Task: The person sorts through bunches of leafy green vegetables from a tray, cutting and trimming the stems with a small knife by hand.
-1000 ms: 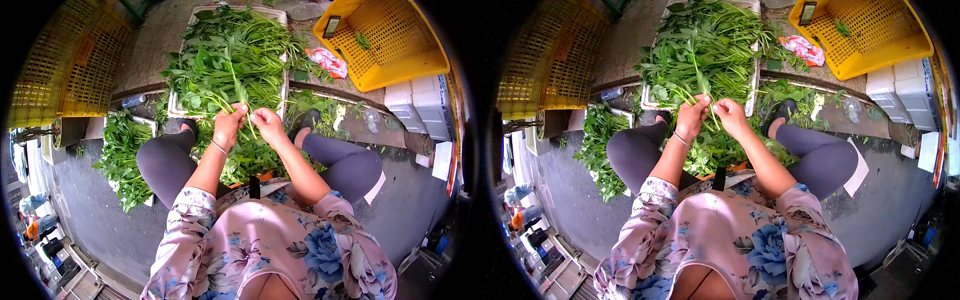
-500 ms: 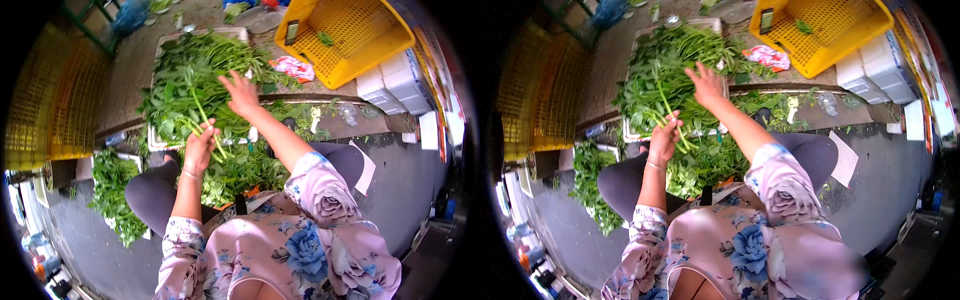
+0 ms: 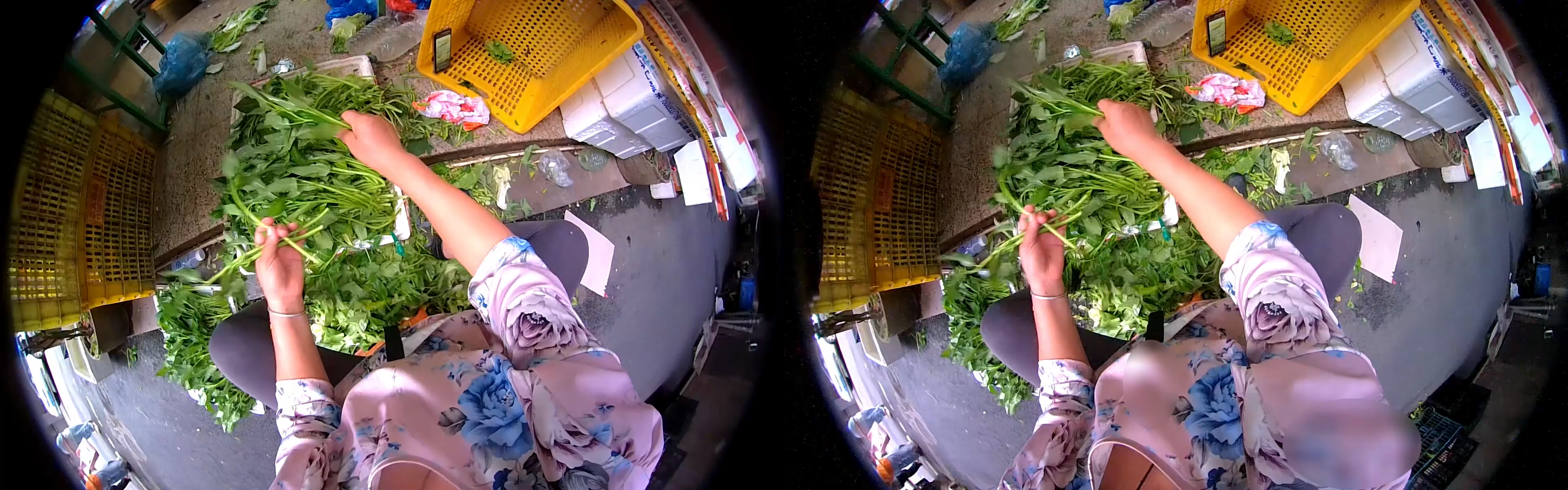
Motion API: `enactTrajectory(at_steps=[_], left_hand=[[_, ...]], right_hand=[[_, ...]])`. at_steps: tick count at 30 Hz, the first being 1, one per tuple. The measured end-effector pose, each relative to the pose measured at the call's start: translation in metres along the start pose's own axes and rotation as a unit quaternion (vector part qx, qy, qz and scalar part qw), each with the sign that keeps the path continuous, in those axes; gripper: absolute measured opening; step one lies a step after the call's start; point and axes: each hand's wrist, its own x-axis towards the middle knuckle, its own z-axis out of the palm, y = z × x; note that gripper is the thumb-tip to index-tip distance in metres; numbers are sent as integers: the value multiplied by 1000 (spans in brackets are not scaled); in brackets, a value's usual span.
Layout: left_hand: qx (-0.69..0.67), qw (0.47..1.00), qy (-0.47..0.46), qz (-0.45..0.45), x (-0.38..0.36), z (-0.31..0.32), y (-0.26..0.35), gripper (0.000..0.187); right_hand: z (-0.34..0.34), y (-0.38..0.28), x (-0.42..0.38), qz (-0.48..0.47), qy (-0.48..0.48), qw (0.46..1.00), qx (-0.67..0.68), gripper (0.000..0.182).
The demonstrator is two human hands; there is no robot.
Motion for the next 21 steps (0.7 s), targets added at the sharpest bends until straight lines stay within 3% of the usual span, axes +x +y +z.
enactTrajectory(at_steps=[1,3,4,7,9,13,17,19,21], left_hand=[[3,1000,12,-14,3,-2,-9,10],[15,997,10,-74,6,-11,-21,9],[23,993,58,-97,6,-9,-26,9],[75,988,78,-114,6,-10,-39,11],[86,985,88,-119,3,-5,-49,14],[98,981,94,-136,-3,-2,-59,18],[147,977,61,-145,-3,-11,-64,16],[142,971,80,-173,-5,-10,-64,8],[114,974,71,-181,-5,-14,-66,9]], right_hand=[[1,-8,-3,0,-1,1000,0,18],[5,-26,-19,175,-121,935,283,27],[12,-30,-30,181,-143,924,305,31],[36,-38,-71,155,-154,921,324,40],[36,-49,-95,272,-203,859,384,45],[75,-29,-128,180,-41,926,330,39],[64,-33,-135,219,-106,920,308,31],[63,-39,-138,99,36,978,177,21],[58,-39,-139,153,17,970,189,17]])
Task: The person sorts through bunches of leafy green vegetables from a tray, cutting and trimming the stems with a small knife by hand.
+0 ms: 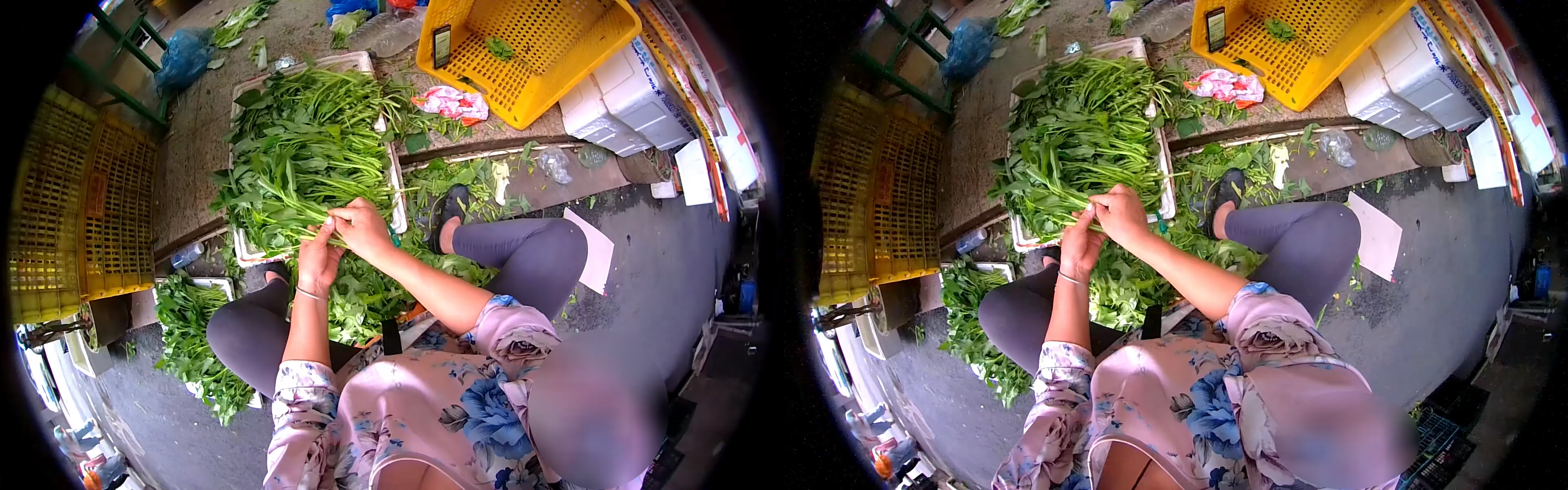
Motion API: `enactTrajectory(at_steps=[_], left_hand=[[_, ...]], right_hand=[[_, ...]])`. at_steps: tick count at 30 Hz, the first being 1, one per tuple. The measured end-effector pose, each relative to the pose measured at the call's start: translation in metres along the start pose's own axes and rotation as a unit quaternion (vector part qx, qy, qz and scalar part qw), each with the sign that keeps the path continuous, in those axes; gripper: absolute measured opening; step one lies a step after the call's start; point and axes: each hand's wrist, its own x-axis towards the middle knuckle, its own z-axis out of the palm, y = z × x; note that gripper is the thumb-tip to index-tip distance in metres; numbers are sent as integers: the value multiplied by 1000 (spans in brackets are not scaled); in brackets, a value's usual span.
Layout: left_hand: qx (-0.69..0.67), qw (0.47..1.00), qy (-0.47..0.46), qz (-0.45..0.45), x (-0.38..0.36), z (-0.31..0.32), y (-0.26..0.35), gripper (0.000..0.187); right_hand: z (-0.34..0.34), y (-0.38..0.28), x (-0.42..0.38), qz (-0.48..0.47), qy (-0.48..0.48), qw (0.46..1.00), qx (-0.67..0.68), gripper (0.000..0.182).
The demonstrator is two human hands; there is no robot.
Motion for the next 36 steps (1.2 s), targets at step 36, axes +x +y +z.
enactTrajectory(at_steps=[36], left_hand=[[-33,981,57,183,-8,8,28,22]], right_hand=[[-31,44,111,7,10,970,-242,18]])
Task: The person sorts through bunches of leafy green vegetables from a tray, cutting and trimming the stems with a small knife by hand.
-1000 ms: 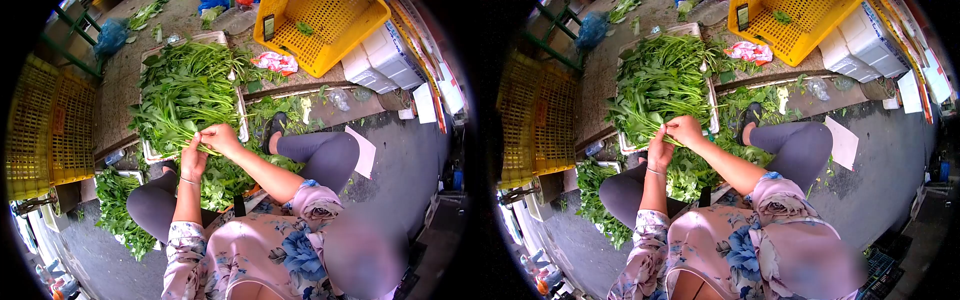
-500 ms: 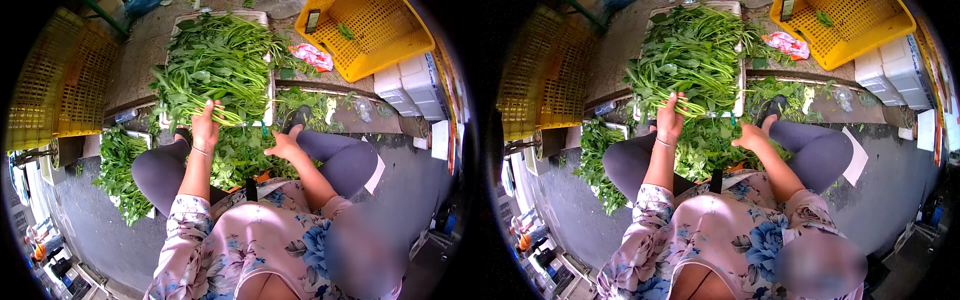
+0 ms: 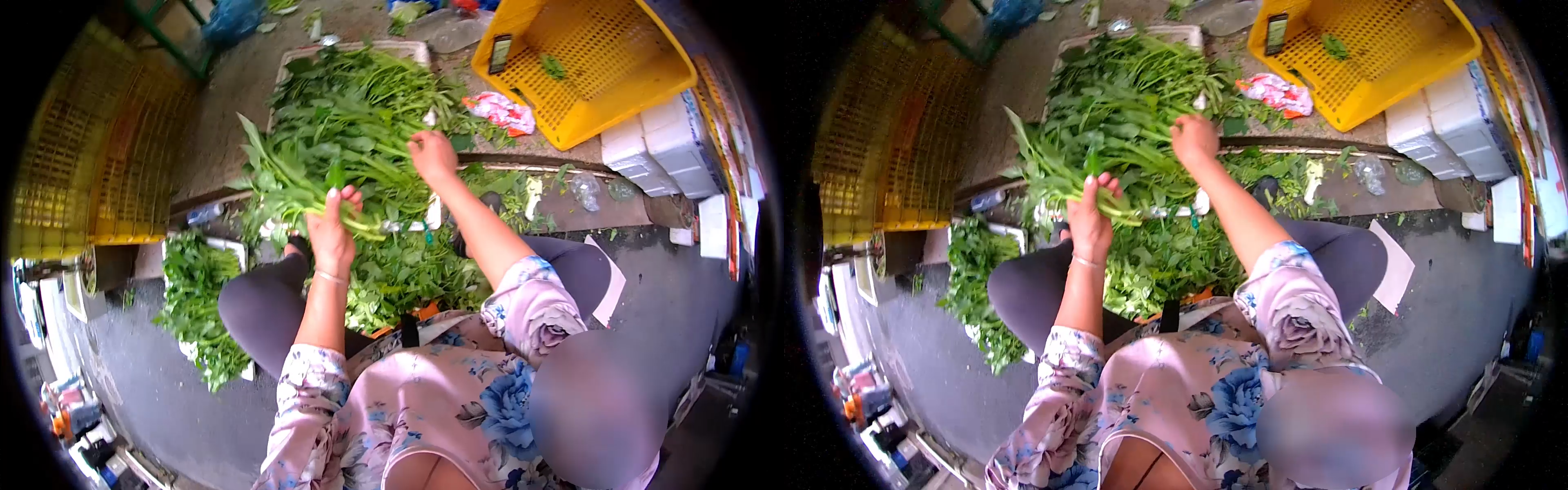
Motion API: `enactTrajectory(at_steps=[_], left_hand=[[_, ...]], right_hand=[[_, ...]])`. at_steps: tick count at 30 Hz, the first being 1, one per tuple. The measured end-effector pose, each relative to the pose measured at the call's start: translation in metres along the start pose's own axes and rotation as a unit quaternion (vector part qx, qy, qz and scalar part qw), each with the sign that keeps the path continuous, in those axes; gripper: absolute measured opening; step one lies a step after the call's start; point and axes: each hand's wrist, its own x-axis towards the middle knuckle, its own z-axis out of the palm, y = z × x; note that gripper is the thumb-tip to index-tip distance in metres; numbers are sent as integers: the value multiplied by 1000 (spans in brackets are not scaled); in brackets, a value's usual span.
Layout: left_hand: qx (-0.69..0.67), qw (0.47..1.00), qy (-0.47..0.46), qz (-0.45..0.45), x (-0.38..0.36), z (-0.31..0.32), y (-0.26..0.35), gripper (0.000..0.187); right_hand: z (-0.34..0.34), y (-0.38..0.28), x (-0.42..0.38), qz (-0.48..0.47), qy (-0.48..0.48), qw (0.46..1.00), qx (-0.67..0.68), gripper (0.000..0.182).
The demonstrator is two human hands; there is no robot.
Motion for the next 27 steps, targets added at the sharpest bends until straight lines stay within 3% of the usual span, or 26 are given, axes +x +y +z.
enactTrajectory(at_steps=[1,4,6,8,10,14,16,18,20,21,24,26,27], left_hand=[[-35,999,22,-19,0,0,-1,19],[-24,998,34,-40,-6,5,4,33],[-44,998,39,-33,-5,6,4,38],[-42,997,52,-29,-4,8,4,38],[-48,997,52,-36,0,2,3,38],[-8,998,59,-10,-5,9,3,30],[-10,998,50,-31,-4,4,-1,27],[-13,998,39,-57,-1,2,-5,26],[-13,998,19,-60,1,-1,-10,26],[-15,998,0,-60,3,-1,-12,25],[35,997,35,-56,1,13,-13,22],[20,998,7,-53,4,8,-21,21],[24,999,9,-31,5,8,-25,20]], right_hand=[[2,-2,7,-10,-3,1000,4,17],[9,-14,32,-15,-38,999,24,17],[30,-18,46,-45,-1,999,4,18],[27,-27,50,-19,-132,991,-15,19],[28,-28,53,-17,-160,987,-10,19],[3,-40,50,-51,-90,994,35,13],[-9,-46,48,-167,85,976,110,14],[-30,-59,36,-188,138,965,122,14],[-57,-74,10,-157,66,968,185,14],[-45,-69,3,-207,115,947,219,13],[-38,-66,-40,-187,6,964,189,16],[-32,-64,-65,-132,-127,950,253,19],[-21,-60,-73,-138,-123,953,239,19]])
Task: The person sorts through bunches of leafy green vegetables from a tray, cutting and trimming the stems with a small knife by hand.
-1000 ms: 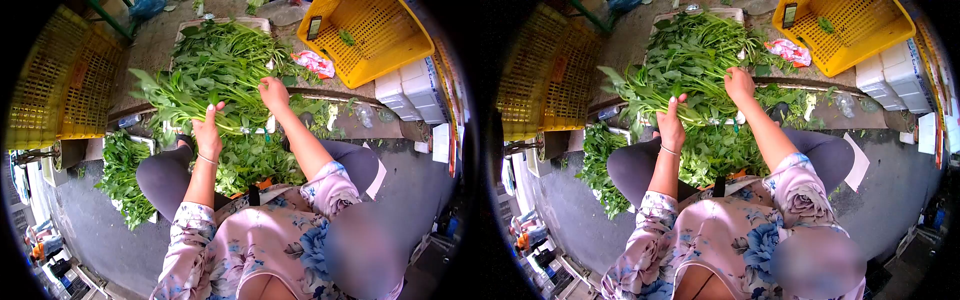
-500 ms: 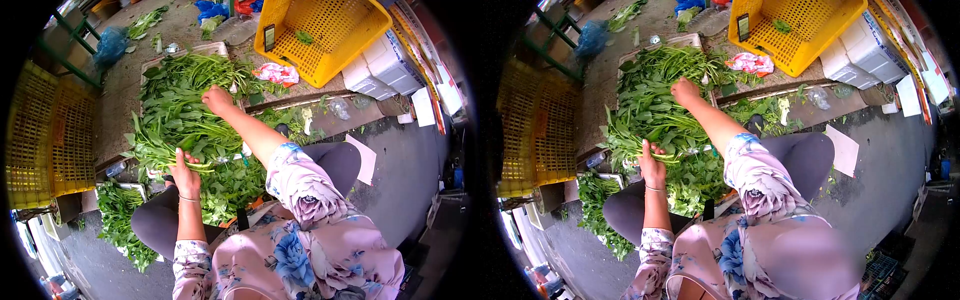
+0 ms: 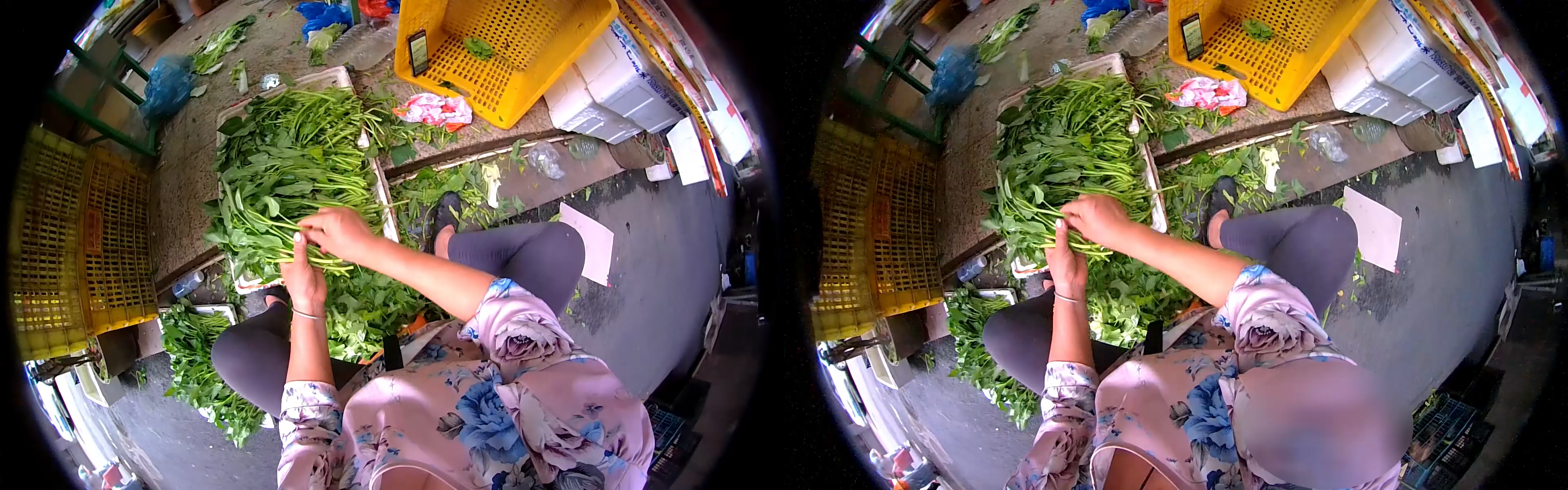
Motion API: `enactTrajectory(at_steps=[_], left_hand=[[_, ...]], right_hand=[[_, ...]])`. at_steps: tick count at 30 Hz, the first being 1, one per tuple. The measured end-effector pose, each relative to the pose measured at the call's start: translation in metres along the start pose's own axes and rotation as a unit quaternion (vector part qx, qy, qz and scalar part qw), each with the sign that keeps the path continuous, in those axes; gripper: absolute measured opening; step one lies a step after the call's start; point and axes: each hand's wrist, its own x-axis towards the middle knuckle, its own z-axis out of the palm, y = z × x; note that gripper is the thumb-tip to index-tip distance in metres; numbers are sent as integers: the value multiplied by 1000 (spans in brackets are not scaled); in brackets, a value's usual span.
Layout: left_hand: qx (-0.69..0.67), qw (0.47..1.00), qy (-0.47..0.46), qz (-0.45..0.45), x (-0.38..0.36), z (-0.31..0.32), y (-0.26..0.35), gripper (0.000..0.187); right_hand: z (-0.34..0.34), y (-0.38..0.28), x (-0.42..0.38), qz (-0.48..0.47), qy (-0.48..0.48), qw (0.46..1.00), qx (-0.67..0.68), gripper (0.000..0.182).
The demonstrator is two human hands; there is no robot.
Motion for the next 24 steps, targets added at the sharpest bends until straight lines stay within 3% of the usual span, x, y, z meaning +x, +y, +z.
enactTrajectory(at_steps=[1,4,6,7,9,10,13,16,17,19,21,24], left_hand=[[4,1000,2,22,0,2,-2,20],[20,1000,15,14,-2,4,-3,16],[50,999,1,16,0,2,-3,15],[80,997,-13,19,0,1,-4,13],[79,996,-27,34,0,4,-5,11],[69,997,11,29,0,5,-3,11],[42,997,63,29,0,6,7,14],[31,998,56,26,-3,9,18,20],[30,998,56,23,-5,11,17,20],[4,998,49,26,-8,15,17,16],[4,999,42,17,-10,17,17,15],[4,999,25,40,-10,17,11,16]], right_hand=[[5,3,-7,-63,36,997,-39,20],[11,6,-20,-43,40,998,-15,22],[9,8,-26,52,13,995,85,25],[8,8,-30,53,13,995,85,25],[7,10,-39,109,106,976,159,23],[4,15,-44,54,146,983,97,23],[-10,39,-71,153,33,988,-7,23],[-18,52,-98,301,-66,943,-125,21],[-20,52,-98,304,-67,942,-126,21],[-18,50,-93,277,6,961,11,33],[1,44,-87,249,83,944,202,55],[12,5,-67,268,136,852,428,63]])
